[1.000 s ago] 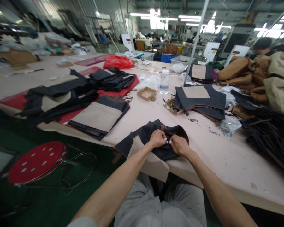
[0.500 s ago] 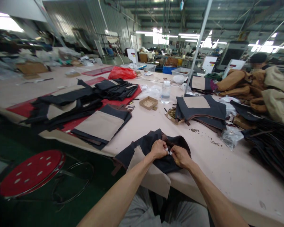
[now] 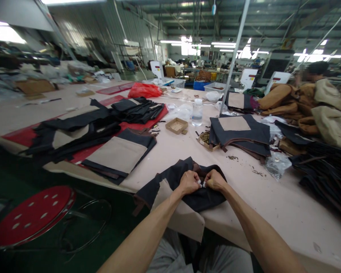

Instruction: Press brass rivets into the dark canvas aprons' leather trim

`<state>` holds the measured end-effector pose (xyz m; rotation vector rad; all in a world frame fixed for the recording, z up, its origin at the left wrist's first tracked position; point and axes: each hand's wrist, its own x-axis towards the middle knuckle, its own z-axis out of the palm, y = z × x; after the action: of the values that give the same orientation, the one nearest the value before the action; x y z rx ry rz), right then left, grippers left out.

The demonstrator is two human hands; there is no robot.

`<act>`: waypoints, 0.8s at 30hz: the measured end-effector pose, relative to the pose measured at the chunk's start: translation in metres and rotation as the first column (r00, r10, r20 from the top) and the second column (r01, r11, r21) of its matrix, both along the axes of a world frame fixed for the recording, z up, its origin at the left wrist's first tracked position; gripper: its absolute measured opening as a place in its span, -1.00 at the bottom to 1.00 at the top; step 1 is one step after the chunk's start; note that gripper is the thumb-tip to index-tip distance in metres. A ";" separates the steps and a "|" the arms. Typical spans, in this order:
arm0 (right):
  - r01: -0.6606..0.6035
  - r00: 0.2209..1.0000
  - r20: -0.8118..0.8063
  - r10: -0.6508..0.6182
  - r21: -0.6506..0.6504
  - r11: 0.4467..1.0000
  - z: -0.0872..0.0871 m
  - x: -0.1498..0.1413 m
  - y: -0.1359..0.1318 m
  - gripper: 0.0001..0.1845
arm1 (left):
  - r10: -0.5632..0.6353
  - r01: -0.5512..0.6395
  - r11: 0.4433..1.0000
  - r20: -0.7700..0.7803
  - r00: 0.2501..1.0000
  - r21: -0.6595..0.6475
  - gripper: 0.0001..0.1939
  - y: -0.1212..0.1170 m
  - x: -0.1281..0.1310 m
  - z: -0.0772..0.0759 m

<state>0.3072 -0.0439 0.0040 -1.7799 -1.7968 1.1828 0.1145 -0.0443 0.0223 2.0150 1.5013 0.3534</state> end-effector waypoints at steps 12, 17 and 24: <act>-0.056 0.997 -0.050 0.051 -0.095 0.994 0.000 0.005 0.010 -0.84 | 0.030 -0.036 0.999 0.214 0.976 0.026 -0.81 0.002 -0.006 -0.013; -0.023 0.999 -0.046 0.015 -0.178 0.984 0.007 0.002 0.012 -0.91 | 0.043 -0.058 0.997 0.242 0.969 0.056 -0.83 0.001 -0.007 -0.011; 0.072 0.991 0.131 -0.040 -0.251 0.965 0.010 -0.009 0.027 -0.88 | 0.059 -0.086 0.994 0.319 0.946 0.073 -0.90 0.001 -0.003 -0.016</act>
<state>0.2982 -0.0172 0.0144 -2.0762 -1.7105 1.3594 0.1114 -0.0431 0.0065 1.8628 1.3785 0.7465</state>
